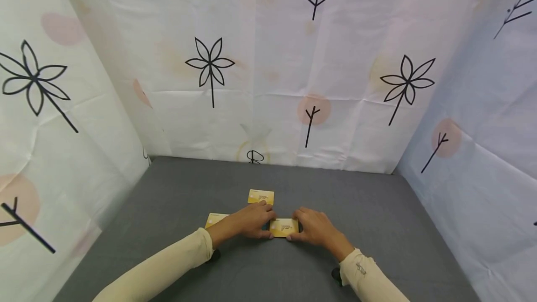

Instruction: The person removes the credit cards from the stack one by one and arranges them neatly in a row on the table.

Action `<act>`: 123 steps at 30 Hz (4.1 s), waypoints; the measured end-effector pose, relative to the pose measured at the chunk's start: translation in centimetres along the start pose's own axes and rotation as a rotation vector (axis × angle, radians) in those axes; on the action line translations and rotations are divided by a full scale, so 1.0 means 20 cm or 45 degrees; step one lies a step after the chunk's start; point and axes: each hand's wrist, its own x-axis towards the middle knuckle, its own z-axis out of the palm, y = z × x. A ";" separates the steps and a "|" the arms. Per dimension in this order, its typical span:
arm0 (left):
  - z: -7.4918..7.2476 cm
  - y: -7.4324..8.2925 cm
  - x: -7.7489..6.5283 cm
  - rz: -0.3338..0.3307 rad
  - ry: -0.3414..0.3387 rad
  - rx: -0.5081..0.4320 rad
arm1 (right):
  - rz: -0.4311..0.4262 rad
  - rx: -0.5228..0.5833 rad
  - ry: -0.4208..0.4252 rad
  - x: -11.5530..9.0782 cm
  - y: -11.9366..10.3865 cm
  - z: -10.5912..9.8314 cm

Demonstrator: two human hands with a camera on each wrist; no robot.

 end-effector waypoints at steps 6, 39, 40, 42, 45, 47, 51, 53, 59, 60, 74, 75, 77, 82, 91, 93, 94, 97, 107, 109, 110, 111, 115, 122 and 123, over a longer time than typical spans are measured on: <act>0.00 0.00 0.00 0.004 0.003 -0.005 | -0.017 0.003 0.019 0.00 -0.01 0.00; 0.01 -0.01 0.00 -0.004 0.001 -0.012 | 0.009 -0.006 0.008 0.01 -0.01 0.03; 0.01 -0.01 0.00 -0.005 0.001 -0.011 | 0.009 -0.002 0.006 0.01 -0.01 0.02; 0.01 -0.01 0.00 -0.006 -0.002 -0.014 | 0.010 0.001 -0.002 0.01 -0.01 0.02; 0.00 -0.01 -0.01 -0.008 -0.004 -0.014 | 0.008 0.005 -0.010 0.02 -0.01 0.02; -0.01 0.00 -0.01 -0.010 -0.005 -0.014 | 0.003 0.005 -0.016 0.02 -0.01 0.01; -0.01 0.00 -0.01 -0.018 -0.014 -0.014 | -0.006 0.010 -0.026 0.02 -0.02 0.01; 0.00 0.00 -0.01 -0.023 -0.023 -0.019 | -0.007 0.012 -0.035 0.02 -0.01 0.01; -0.01 0.00 0.00 -0.022 -0.030 -0.022 | -0.004 0.027 -0.068 0.03 -0.01 0.02; -0.01 0.00 0.00 -0.020 -0.029 -0.021 | -0.006 0.033 -0.070 0.03 -0.01 0.02; -0.01 0.00 0.00 -0.015 -0.026 -0.007 | -0.011 0.052 -0.074 0.03 -0.01 0.02; -0.01 0.00 0.00 -0.015 -0.025 -0.007 | -0.010 0.051 -0.076 0.03 -0.01 0.02; -0.01 0.00 0.00 -0.013 -0.022 -0.006 | -0.006 0.051 -0.076 0.03 -0.01 0.02; -0.01 0.00 0.00 -0.008 -0.016 -0.003 | 0.002 0.045 -0.073 0.03 0.00 0.02; -0.02 0.00 -0.01 -0.001 -0.023 0.005 | 0.004 0.041 -0.068 0.03 0.00 0.03; -0.02 0.00 -0.01 0.000 -0.020 0.007 | 0.002 0.045 -0.068 0.03 0.00 0.03; -0.02 0.00 -0.01 0.001 -0.021 0.006 | 0.000 0.047 -0.067 0.03 -0.01 0.02; -0.02 0.00 0.00 0.000 -0.023 0.012 | 0.000 0.049 -0.066 0.03 -0.01 0.02; -0.01 -0.02 -0.01 0.010 -0.023 -0.012 | 0.009 0.029 -0.068 0.04 -0.03 0.01; -0.01 -0.02 -0.01 0.011 -0.020 -0.030 | 0.015 0.031 -0.066 0.04 -0.03 0.01; -0.01 -0.03 -0.02 0.012 -0.016 -0.036 | 0.016 0.033 -0.065 0.04 -0.03 0.01; 0.00 -0.03 -0.02 0.015 -0.009 -0.039 | 0.015 0.030 -0.061 0.04 -0.03 0.01; 0.00 -0.05 -0.03 0.028 0.041 -0.047 | 0.005 0.010 -0.036 0.07 -0.02 0.01; 0.00 -0.10 -0.04 0.037 0.086 -0.043 | -0.009 0.005 -0.017 0.13 -0.03 -0.02; 0.00 -0.11 -0.04 0.032 0.084 -0.042 | -0.009 0.006 -0.022 0.14 -0.03 -0.02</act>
